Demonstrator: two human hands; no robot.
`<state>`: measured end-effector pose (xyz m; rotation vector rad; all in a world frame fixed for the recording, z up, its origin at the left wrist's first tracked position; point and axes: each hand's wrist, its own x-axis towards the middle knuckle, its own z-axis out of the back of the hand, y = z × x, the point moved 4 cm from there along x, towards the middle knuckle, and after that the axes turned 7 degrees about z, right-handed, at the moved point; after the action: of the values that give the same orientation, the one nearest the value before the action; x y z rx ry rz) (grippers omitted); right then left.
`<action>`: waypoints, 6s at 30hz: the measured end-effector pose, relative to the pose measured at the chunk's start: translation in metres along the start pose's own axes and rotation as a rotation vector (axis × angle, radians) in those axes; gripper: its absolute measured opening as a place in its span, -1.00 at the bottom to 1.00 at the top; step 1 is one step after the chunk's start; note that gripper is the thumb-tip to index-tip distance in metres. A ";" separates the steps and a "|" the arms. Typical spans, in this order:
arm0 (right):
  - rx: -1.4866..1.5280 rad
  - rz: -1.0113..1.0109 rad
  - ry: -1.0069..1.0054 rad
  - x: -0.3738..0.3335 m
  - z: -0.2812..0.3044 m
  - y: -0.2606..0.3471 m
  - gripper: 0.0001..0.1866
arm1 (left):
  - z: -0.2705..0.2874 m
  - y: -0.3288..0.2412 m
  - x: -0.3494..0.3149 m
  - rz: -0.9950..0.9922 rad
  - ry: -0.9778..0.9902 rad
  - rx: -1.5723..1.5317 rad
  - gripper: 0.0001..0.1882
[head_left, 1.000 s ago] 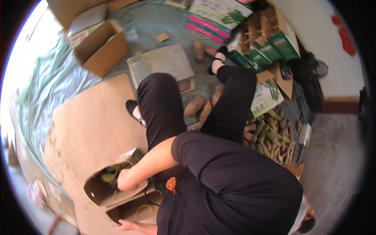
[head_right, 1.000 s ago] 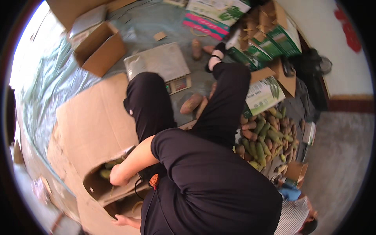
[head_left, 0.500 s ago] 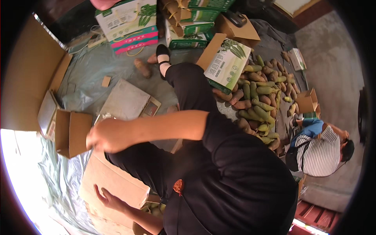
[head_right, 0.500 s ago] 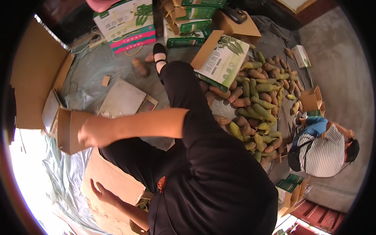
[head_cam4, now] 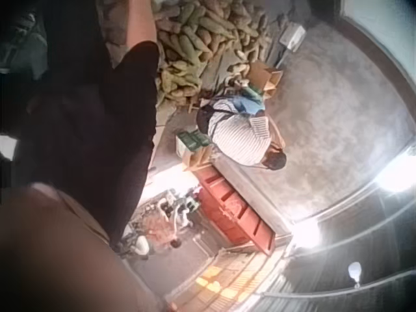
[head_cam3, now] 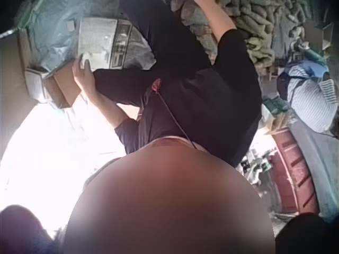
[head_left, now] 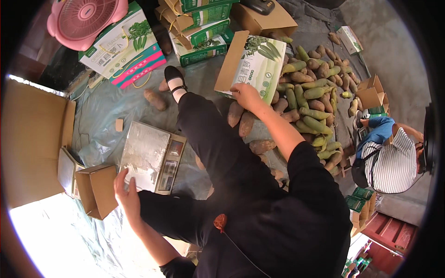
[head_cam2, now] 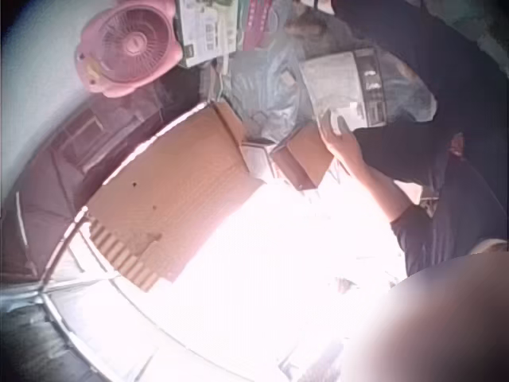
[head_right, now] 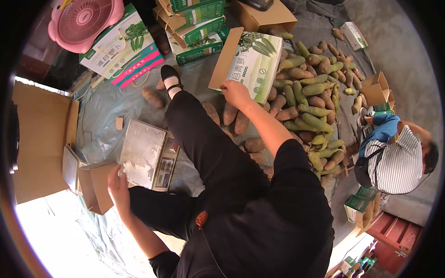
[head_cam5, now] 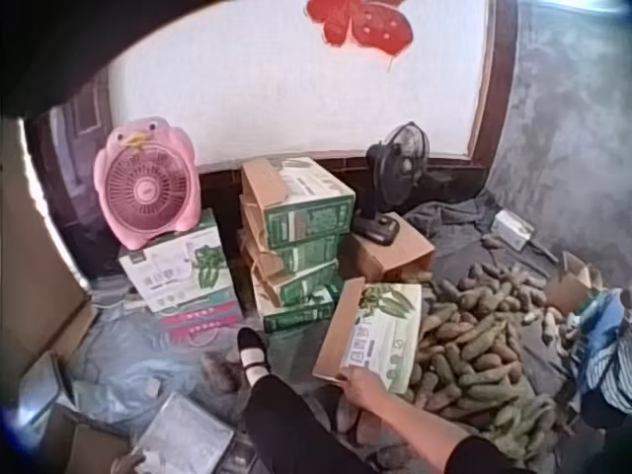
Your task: Sort through a large pile of produce on the floor, weigh items, and place them into cardboard boxes.
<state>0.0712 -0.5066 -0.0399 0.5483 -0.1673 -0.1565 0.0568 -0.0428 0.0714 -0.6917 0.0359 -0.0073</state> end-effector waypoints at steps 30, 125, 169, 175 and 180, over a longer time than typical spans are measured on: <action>-0.917 0.504 0.643 0.068 -0.027 -0.028 -0.80 | -0.100 0.049 0.028 0.022 0.346 0.229 -0.69; -0.058 -0.094 0.922 -0.218 -0.180 -0.110 -0.70 | -0.035 0.042 0.000 0.134 -0.059 0.527 -0.80; 0.219 -0.414 0.643 -0.250 -0.247 -0.181 -0.60 | 0.016 -0.259 -0.048 -0.817 0.511 -1.504 -0.85; 0.220 -0.242 0.825 -0.214 -0.197 -0.087 -0.59 | 0.016 -0.242 -0.046 -0.758 0.442 -1.454 -0.86; 0.360 -0.507 0.624 -0.245 -0.226 -0.154 -0.55 | 0.011 -0.245 -0.045 -0.756 0.483 -1.520 -0.87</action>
<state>-0.1382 -0.4757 -0.3398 0.9659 0.5676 -0.4433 0.0135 -0.2237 0.2379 -2.1731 0.2578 -0.9592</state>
